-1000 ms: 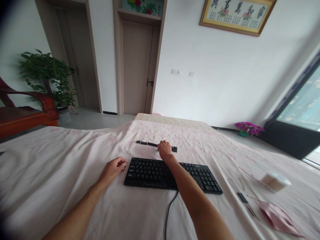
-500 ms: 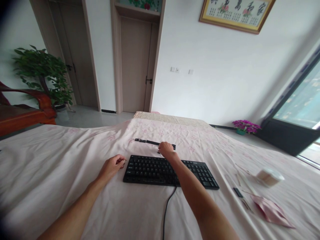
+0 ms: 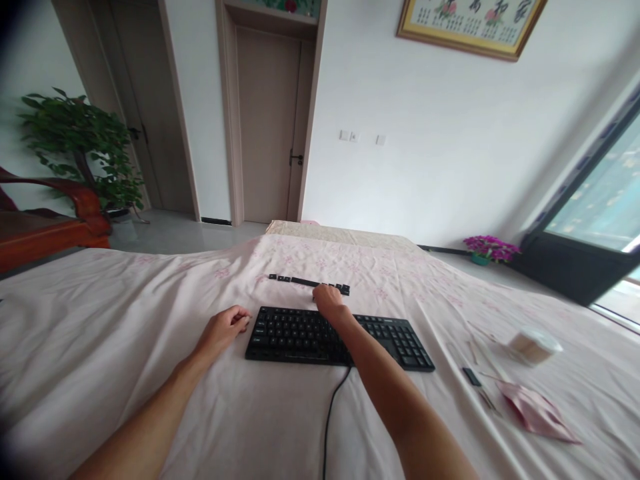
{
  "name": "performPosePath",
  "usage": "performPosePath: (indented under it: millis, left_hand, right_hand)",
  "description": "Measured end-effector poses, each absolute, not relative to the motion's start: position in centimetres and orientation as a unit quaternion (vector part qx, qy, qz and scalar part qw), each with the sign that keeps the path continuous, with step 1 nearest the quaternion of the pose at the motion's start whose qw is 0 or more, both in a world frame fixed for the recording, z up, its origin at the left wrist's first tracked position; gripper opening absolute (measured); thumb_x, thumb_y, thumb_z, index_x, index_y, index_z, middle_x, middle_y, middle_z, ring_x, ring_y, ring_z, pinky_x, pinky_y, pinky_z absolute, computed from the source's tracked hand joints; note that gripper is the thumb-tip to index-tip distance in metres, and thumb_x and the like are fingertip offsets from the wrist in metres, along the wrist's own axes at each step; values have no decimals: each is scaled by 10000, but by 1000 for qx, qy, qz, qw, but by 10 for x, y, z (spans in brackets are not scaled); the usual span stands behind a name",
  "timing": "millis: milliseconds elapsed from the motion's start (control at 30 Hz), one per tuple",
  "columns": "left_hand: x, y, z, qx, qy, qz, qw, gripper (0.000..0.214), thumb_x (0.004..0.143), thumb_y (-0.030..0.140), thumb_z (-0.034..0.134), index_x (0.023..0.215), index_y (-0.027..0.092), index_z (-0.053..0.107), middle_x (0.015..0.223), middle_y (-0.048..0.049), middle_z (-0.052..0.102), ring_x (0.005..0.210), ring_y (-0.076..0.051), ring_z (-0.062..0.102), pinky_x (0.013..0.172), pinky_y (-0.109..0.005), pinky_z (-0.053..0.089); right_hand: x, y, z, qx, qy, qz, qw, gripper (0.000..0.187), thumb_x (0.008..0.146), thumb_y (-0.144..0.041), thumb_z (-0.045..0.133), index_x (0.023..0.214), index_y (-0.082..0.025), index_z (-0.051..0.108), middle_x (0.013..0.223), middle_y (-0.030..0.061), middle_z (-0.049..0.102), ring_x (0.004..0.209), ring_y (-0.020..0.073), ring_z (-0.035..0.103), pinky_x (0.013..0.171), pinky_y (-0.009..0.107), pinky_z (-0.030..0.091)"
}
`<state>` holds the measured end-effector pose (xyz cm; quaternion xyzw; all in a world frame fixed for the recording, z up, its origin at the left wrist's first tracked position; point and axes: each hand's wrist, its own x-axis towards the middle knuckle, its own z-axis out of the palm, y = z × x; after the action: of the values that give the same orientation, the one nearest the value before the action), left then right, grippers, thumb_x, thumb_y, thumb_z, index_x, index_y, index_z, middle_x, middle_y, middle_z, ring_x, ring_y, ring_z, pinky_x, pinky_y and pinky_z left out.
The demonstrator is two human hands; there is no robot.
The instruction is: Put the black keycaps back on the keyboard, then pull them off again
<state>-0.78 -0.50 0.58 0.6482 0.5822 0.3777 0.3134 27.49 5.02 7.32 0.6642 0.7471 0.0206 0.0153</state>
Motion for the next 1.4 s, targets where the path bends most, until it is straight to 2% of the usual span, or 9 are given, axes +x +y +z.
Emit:
performPosePath:
  millis: [167, 300, 433, 533, 867, 1400]
  left_hand:
    - [-8, -7, 8, 648, 582, 377, 315, 218, 780, 359, 517, 876, 209, 643, 812, -7, 719, 687, -143, 670, 654, -211, 474]
    - [-9, -8, 9, 651, 581, 375, 313, 218, 780, 361, 519, 880, 211, 643, 767, -1, 712, 697, -150, 674, 668, -219, 474]
    - [-10, -7, 8, 656, 583, 371, 303, 222, 777, 364, 524, 884, 213, 646, 738, 2, 708, 707, -157, 676, 673, -223, 472]
    - [-10, -6, 7, 658, 583, 372, 298, 221, 774, 367, 526, 882, 217, 646, 755, 6, 711, 704, -155, 676, 668, -219, 471]
    - [-11, -8, 5, 661, 581, 375, 293, 228, 769, 384, 528, 876, 220, 646, 776, 8, 715, 716, -158, 678, 688, -223, 474]
    - [-11, -9, 6, 666, 583, 368, 284, 214, 773, 373, 520, 870, 231, 648, 782, 14, 718, 723, -156, 677, 687, -220, 474]
  right_hand:
    - [282, 34, 84, 652, 758, 16, -15, 210, 864, -265, 553, 971, -215, 728, 1055, 87, 689, 979, 228, 625, 768, 261, 413]
    - [294, 1, 94, 633, 772, 20, -61, 258, 918, -325, 482, 1065, -280, 689, 1105, 21, 662, 1017, 181, 596, 769, 227, 393]
    - [307, -44, 94, 591, 794, 10, -142, 249, 923, -329, 487, 1053, -275, 693, 997, 3, 667, 919, 148, 604, 777, 218, 400]
    - [313, -73, 87, 581, 797, 17, -165, 236, 924, -329, 502, 1043, -275, 700, 954, 8, 663, 891, 149, 593, 776, 230, 409]
    - [306, -102, 67, 551, 815, 124, -125, 159, 885, -299, 602, 1012, -302, 697, 957, 20, 652, 921, 182, 531, 785, 292, 363]
    - [295, -103, 57, 527, 824, 196, -67, 90, 911, -252, 565, 945, -252, 647, 903, 17, 626, 874, 186, 508, 723, 329, 285]
